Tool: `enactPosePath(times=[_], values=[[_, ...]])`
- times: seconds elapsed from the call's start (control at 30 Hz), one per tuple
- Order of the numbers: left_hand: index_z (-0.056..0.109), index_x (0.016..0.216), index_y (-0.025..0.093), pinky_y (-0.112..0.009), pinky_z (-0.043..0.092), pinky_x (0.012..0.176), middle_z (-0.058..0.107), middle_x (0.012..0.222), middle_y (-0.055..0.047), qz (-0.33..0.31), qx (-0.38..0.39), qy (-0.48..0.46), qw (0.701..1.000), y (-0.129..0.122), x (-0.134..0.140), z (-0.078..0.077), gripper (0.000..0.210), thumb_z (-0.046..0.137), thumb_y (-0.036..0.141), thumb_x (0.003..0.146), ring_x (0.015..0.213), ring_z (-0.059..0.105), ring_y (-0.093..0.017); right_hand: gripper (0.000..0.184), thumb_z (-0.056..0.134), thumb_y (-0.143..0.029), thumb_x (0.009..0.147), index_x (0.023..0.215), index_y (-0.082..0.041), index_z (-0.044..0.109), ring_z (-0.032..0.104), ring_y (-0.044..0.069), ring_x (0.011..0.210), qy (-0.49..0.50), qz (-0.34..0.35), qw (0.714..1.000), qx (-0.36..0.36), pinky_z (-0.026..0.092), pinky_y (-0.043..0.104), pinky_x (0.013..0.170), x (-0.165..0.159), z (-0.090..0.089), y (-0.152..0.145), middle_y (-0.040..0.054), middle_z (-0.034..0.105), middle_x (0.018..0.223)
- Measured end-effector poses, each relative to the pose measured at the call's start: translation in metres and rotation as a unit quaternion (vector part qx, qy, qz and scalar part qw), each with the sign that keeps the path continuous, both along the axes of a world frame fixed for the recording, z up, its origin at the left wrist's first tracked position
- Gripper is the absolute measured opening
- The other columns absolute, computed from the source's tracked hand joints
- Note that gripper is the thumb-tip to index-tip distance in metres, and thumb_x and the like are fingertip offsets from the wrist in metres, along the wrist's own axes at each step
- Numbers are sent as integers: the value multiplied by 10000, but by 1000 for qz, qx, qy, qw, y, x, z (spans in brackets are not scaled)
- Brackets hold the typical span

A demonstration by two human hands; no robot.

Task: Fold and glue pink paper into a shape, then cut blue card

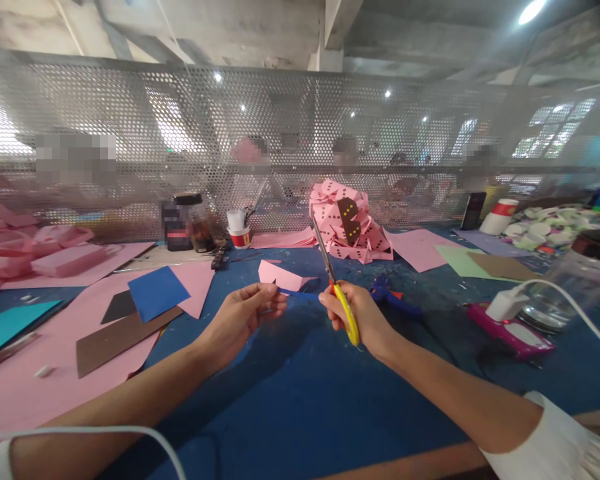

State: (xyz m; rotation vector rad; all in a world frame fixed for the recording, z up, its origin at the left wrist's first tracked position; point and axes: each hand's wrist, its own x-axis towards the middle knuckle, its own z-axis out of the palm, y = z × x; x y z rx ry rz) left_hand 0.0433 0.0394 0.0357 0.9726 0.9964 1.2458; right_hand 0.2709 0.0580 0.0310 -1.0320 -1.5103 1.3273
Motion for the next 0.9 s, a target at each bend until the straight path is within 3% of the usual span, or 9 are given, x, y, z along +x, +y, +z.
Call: enactPosePath(times=[0.2,0.43,0.63,0.9], values=[[742,929,133,-238,579,849,776,986,-84,-8,-3,-22,1000,-4,4,3,244,865,250,754,918,725,-167,273,681,-429,843,831,-190,552,523,74,447,15,8,1000,2,379,199,457,1,-2,1,-68,563,587],[718,850,155,-218,564,770,749,852,-29,-4,3,-33,999,-5,3,-2,201,857,269,761,787,704,-127,300,730,-431,811,804,-189,553,523,75,445,-5,40,999,-16,395,193,462,-5,-5,-4,-68,565,580],[677,869,165,-273,575,862,754,901,-35,-13,7,-38,999,-4,2,0,207,818,301,800,784,700,-121,277,728,-418,820,846,-192,570,517,76,437,-41,84,995,-24,395,190,447,-7,-11,-5,-71,567,583],[653,819,175,-194,516,660,670,737,16,-32,26,-1,999,-2,-1,-3,203,820,281,775,685,650,-101,197,679,-365,840,844,-203,567,518,93,527,-70,78,994,25,412,215,506,-1,-12,-6,-50,565,670]])
